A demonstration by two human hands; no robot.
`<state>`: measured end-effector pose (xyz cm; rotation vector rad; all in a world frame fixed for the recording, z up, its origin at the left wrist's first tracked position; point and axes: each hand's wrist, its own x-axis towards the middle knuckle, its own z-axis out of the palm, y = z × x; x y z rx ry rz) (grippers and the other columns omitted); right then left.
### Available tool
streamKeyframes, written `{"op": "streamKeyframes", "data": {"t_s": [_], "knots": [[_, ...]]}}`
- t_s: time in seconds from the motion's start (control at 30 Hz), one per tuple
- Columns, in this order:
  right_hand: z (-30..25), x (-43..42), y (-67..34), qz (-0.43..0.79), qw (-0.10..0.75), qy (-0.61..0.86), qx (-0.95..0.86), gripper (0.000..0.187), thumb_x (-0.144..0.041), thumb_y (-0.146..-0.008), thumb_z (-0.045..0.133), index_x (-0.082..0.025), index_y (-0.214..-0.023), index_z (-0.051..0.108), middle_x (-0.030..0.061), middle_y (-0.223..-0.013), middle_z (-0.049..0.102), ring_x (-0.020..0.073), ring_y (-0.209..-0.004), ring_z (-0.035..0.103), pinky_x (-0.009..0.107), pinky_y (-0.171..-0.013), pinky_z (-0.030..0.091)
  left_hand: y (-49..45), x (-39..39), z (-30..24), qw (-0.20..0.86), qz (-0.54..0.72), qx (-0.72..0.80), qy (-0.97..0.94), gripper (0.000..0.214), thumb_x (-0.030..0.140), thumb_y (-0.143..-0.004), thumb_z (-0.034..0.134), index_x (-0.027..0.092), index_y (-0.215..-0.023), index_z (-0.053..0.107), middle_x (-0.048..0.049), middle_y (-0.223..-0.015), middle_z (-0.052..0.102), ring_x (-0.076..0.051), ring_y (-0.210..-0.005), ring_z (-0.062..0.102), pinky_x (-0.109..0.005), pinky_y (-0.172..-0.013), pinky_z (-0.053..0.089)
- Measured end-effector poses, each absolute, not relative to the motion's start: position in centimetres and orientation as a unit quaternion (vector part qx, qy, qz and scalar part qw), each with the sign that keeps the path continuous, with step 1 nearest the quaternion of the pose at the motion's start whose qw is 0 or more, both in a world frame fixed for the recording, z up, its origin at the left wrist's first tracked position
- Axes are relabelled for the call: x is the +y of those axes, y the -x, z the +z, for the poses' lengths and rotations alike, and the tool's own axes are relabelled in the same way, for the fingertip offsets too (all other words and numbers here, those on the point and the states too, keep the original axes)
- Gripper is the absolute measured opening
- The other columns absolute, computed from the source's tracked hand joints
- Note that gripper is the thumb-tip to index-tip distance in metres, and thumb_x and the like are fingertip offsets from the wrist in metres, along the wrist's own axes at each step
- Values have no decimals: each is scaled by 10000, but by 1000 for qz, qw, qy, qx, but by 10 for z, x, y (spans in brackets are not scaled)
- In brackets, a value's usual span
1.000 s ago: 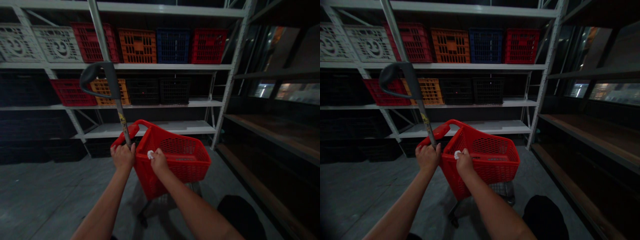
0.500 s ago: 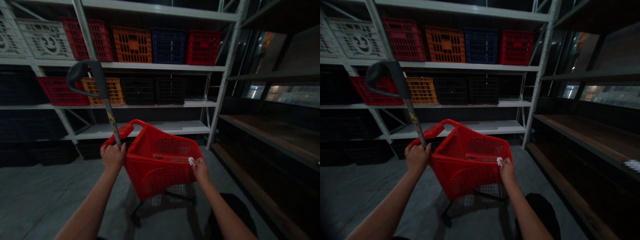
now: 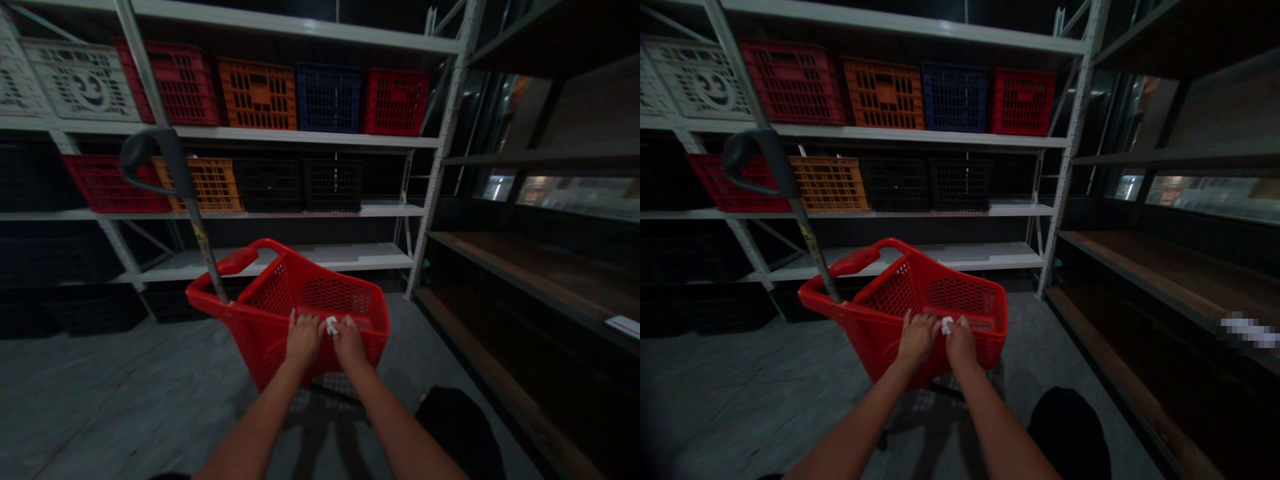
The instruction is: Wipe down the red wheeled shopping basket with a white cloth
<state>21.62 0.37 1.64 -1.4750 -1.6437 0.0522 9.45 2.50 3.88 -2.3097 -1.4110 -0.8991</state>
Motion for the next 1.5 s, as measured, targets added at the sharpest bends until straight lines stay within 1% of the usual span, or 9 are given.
{"op": "streamKeyframes", "data": {"t_s": [0.1, 0.27, 0.4, 0.73, 0.9, 1.0, 1.17, 1.37, 1.5], "knots": [[7, -5, -249, 8, 444, 604, -662, 359, 3, -631, 439, -176, -822, 686, 43, -744, 534, 137, -674, 515, 222, -644, 415, -85, 34, 30, 158, -291, -489, 807, 307, 334, -849, 322, 204, -813, 598, -50, -838, 625, -191, -883, 521, -438, -993, 219], [-16, -20, -322, -24, 434, 661, -611, 263, -36, -633, 462, -135, -719, 689, 57, -670, 545, 148, -601, 522, 243, -592, 417, -60, 39, 30, 172, -294, -470, 815, 293, 324, -853, 318, 202, -836, 583, -50, -857, 613, -192, -888, 503, -423, -959, 249], [-36, -27, -322, -8, 455, 662, -596, 224, -98, -688, 455, -144, -608, 659, 45, -611, 522, 140, -561, 512, 237, -552, 406, -48, 41, 29, 182, -294, -473, 810, 299, 313, -859, 304, 196, -828, 577, -45, -833, 603, -184, -872, 497, -433, -975, 225], [-31, -63, -281, 38, 610, 555, -565, 216, -197, -788, 445, -176, -856, 649, 42, -776, 537, 152, -733, 530, 260, -669, 435, -13, 44, 32, 176, -262, -495, 810, 341, 390, -848, 316, 201, -789, 595, -44, -817, 598, -185, -868, 495, -444, -989, 207], [-24, -57, -271, 99, 544, 509, -659, 277, -164, -748, 473, -214, -956, 649, 30, -797, 533, 141, -729, 530, 240, -656, 442, -15, 41, 33, 161, -269, -507, 803, 340, 421, -829, 342, 232, -797, 623, -31, -817, 602, -185, -877, 488, -454, -1005, 171], [-25, -46, -272, 114, 501, 491, -703, 288, -121, -723, 466, -219, -898, 672, 17, -754, 511, 127, -692, 513, 224, -623, 425, -19, 44, 33, 150, -276, -509, 802, 349, 409, -829, 336, 228, -755, 625, -30, -790, 605, -184, -858, 487, -455, -1000, 174], [-18, -13, -299, 146, 527, 523, -653, 199, -167, -722, 485, -166, -652, 671, 9, -660, 489, 125, -645, 495, 211, -580, 390, -26, 49, 31, 148, -285, -511, 797, 351, 398, -825, 336, 224, -717, 621, -33, -762, 610, -188, -852, 484, -463, -990, 170], [-17, 9, -306, 78, 540, 561, -623, 245, -124, -708, 454, -143, -787, 685, 18, -686, 469, 135, -653, 473, 226, -599, 379, -30, 47, 28, 162, -292, -519, 787, 332, 388, -819, 348, 222, -745, 626, -39, -810, 622, -195, -877, 485, -462, -999, 152], [-33, -23, -281, 106, 532, 538, -645, 278, -123, -724, 416, -173, -813, 675, 15, -713, 475, 131, -664, 485, 218, -594, 390, -23, 48, 28, 173, -283, -528, 782, 324, 381, -817, 354, 226, -751, 631, -38, -816, 625, -201, -879, 483, -462, -996, 162]]}}
